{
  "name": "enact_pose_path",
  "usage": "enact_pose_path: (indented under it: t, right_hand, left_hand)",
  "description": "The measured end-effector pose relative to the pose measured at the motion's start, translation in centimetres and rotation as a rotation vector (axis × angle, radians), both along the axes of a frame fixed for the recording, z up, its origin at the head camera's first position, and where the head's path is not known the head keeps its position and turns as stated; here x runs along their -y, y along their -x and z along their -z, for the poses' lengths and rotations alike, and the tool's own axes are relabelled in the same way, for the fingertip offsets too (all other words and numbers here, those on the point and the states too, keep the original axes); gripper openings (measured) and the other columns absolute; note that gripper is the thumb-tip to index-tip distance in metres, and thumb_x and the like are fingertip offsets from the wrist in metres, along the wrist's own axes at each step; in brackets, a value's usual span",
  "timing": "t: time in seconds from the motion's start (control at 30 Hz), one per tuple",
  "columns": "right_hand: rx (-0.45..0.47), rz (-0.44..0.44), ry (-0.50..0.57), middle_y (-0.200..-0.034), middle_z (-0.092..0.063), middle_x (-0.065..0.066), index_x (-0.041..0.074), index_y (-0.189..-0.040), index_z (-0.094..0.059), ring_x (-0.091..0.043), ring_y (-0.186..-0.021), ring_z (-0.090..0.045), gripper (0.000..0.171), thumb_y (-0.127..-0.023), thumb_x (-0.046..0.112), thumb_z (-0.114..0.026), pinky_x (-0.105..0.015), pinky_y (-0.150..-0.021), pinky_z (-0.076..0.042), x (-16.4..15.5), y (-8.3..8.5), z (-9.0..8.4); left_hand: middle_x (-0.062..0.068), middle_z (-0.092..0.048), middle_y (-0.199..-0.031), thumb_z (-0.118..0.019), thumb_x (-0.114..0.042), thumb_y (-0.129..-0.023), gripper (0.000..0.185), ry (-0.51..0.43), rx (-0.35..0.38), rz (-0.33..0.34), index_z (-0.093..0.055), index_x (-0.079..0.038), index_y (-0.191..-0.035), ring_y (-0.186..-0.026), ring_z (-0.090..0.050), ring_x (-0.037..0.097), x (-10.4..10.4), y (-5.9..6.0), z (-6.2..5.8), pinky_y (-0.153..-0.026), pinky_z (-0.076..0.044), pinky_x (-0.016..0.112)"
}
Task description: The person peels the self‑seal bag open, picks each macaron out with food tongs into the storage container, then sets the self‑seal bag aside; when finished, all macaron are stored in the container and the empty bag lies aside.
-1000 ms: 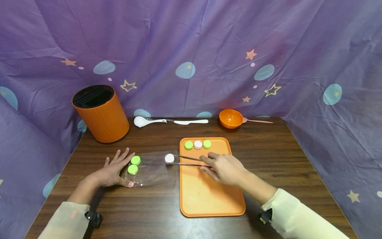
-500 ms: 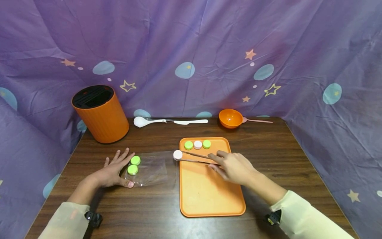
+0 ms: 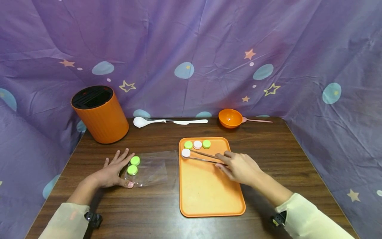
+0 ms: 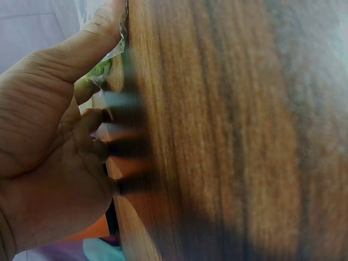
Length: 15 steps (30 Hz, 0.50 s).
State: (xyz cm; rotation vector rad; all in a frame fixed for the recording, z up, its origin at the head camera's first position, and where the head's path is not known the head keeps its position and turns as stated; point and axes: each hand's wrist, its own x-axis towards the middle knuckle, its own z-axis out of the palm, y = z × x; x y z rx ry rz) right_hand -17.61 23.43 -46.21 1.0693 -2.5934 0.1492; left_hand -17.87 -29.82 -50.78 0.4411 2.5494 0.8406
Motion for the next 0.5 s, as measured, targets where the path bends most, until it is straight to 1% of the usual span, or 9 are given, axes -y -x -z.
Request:
enact_pose_path:
  t: [0.07,0.13,0.2,0.23,0.27,0.43,0.5]
  right_hand:
    - [0.005,0.007,0.002,-0.087,-0.065,0.001,0.015,-0.127,-0.080,-0.009,-0.055,-0.051,0.033,-0.102,0.036,-0.080,-0.031,-0.048,-0.048,-0.2,0.0,0.3]
    - [0.012,0.013,0.001,-0.087,-0.065,0.001,0.015,-0.127,-0.079,-0.009,-0.055,-0.051,0.033,-0.102,0.036,-0.080,-0.031,-0.048,-0.048,-0.4,0.0,0.5]
    - [0.024,0.019,0.003,-0.087,-0.064,0.001,0.016,-0.127,-0.079,-0.009,-0.056,-0.050,0.032,-0.102,0.036,-0.080,-0.032,-0.048,-0.048,-0.4,0.0,0.7]
    - [0.030,0.021,0.003,-0.087,-0.064,0.001,0.016,-0.127,-0.079,-0.009,-0.056,-0.050,0.032,-0.102,0.036,-0.080,-0.032,-0.048,-0.048,-0.5,0.0,0.8]
    - [0.035,0.023,0.003,-0.087,-0.064,0.001,0.016,-0.127,-0.079,-0.009,-0.056,-0.051,0.032,-0.102,0.036,-0.080,-0.032,-0.048,-0.048,-0.5,0.0,0.8]
    - [0.045,0.028,0.001,-0.088,-0.066,0.000,0.016,-0.127,-0.079,-0.013,-0.057,-0.056,0.032,-0.103,0.036,-0.080,-0.035,-0.049,-0.051,-0.5,0.1,1.1]
    - [0.044,0.028,0.003,-0.089,-0.066,0.000,0.016,-0.127,-0.079,-0.015,-0.058,-0.059,0.031,-0.103,0.035,-0.080,-0.036,-0.050,-0.052,-0.5,0.1,1.2]
  left_hand:
    - [0.021,0.012,-0.186,-0.091,-0.071,-0.074,0.136,-0.021,0.003,0.004,-0.017,-0.024,-0.179,-0.166,0.024,0.056,0.0,0.0,0.0,-0.119,0.024,0.086]
    - [0.021,0.011,-0.186,-0.091,-0.070,-0.075,0.136,-0.016,0.002,0.005,-0.017,-0.024,-0.179,-0.166,0.024,0.056,0.0,0.0,0.1,-0.119,0.024,0.086]
    - [0.019,0.010,-0.186,-0.091,-0.072,-0.074,0.136,0.013,-0.007,-0.006,-0.018,-0.025,-0.179,-0.168,0.022,0.054,0.2,0.1,0.4,-0.121,0.022,0.085]
    - [0.019,0.011,-0.186,-0.090,-0.072,-0.074,0.137,0.007,-0.006,0.001,-0.017,-0.026,-0.179,-0.167,0.023,0.054,0.2,0.2,0.5,-0.120,0.023,0.086]
    - [0.019,0.010,-0.187,-0.091,-0.073,-0.073,0.137,0.020,-0.013,-0.005,-0.017,-0.026,-0.179,-0.168,0.022,0.053,0.3,0.2,0.6,-0.121,0.022,0.085]
    - [0.021,0.009,-0.186,-0.091,-0.073,-0.073,0.137,0.011,-0.034,0.002,-0.018,-0.027,-0.179,-0.167,0.021,0.056,0.4,0.3,1.1,-0.119,0.021,0.088]
    - [0.021,0.007,-0.186,-0.091,-0.074,-0.072,0.138,0.020,-0.039,-0.005,-0.019,-0.027,-0.179,-0.168,0.020,0.056,0.4,0.4,1.1,-0.120,0.019,0.088]
